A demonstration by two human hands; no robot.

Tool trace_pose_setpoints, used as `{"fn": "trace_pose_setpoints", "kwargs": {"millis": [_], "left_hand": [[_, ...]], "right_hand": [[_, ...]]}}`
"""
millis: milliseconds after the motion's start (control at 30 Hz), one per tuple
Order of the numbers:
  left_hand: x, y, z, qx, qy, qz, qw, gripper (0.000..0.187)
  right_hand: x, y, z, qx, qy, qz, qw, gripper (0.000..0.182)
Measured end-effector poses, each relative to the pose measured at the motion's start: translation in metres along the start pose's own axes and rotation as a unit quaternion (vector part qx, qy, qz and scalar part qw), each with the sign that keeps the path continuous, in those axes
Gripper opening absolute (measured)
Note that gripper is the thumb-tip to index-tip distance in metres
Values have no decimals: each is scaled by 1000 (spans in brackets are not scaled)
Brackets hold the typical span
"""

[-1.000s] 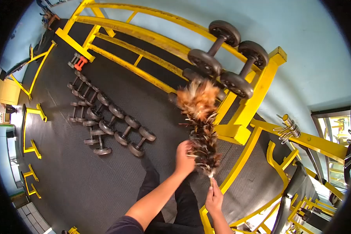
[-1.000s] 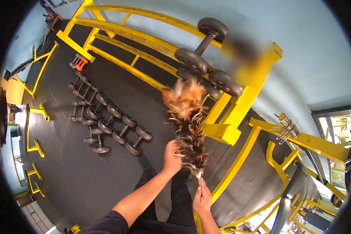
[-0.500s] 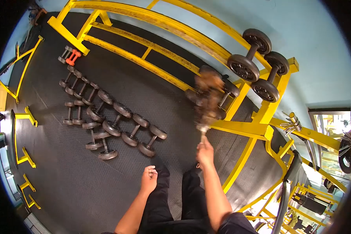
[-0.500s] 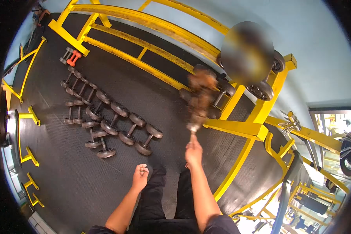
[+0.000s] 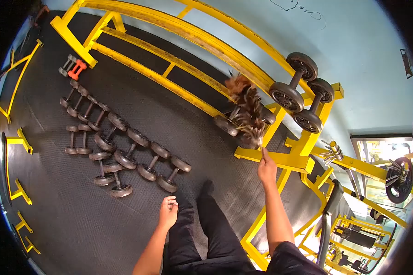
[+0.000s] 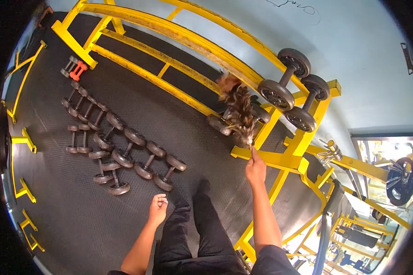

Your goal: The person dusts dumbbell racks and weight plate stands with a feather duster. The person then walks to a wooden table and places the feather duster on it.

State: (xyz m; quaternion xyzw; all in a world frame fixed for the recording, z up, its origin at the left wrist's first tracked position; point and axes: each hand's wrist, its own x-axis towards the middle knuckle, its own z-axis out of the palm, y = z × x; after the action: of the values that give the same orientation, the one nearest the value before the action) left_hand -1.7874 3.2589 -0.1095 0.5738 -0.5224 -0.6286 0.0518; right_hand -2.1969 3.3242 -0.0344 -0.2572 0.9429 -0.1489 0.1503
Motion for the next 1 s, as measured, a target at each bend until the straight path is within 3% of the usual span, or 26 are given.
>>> {"fn": "trace_pose_setpoints", "kwargs": {"millis": [100, 167, 233, 300, 367, 500, 567, 667, 700, 733, 867, 1000], "left_hand": [[7, 4, 2, 12, -18, -13, 1000, 28], [18, 0, 7, 12, -27, 0, 1000, 29], [25, 8, 11, 10, -34, 11, 999, 29], [34, 28, 14, 23, -33, -3, 999, 28], [47, 37, 19, 12, -32, -2, 999, 28], [66, 61, 32, 2, -27, -14, 1000, 28], [82, 64, 44, -11, -27, -9, 1000, 28], [96, 101, 47, -1, -30, -13, 999, 28], [98, 114, 47, 12, -30, -18, 999, 28], [103, 112, 49, -6, -21, 0, 1000, 28], [117, 116, 39, -2, -13, -14, 1000, 28], [115, 110, 19, 6, -5, -38, 999, 27]], "right_hand": [[54, -21, -28, -53, -10, -43, 998, 47], [99, -53, -53, -191, -68, -32, 979, 44], [146, -46, -63, -300, -127, 20, 945, 39], [164, -58, -90, -359, -182, 147, 904, 35], [161, -45, -110, -380, -160, 148, 899, 35], [157, 20, -95, -334, -92, 78, 935, 30], [170, 12, -57, -335, -214, 21, 917, 38], [164, -133, -29, -144, -226, 30, 963, 46], [165, -146, 0, -105, -236, -2, 966, 49], [167, -170, 18, -141, -305, -57, 940, 54], [159, -191, 58, -102, -251, -29, 962, 58], [134, -130, 47, -101, -231, 27, 967, 64]]}}
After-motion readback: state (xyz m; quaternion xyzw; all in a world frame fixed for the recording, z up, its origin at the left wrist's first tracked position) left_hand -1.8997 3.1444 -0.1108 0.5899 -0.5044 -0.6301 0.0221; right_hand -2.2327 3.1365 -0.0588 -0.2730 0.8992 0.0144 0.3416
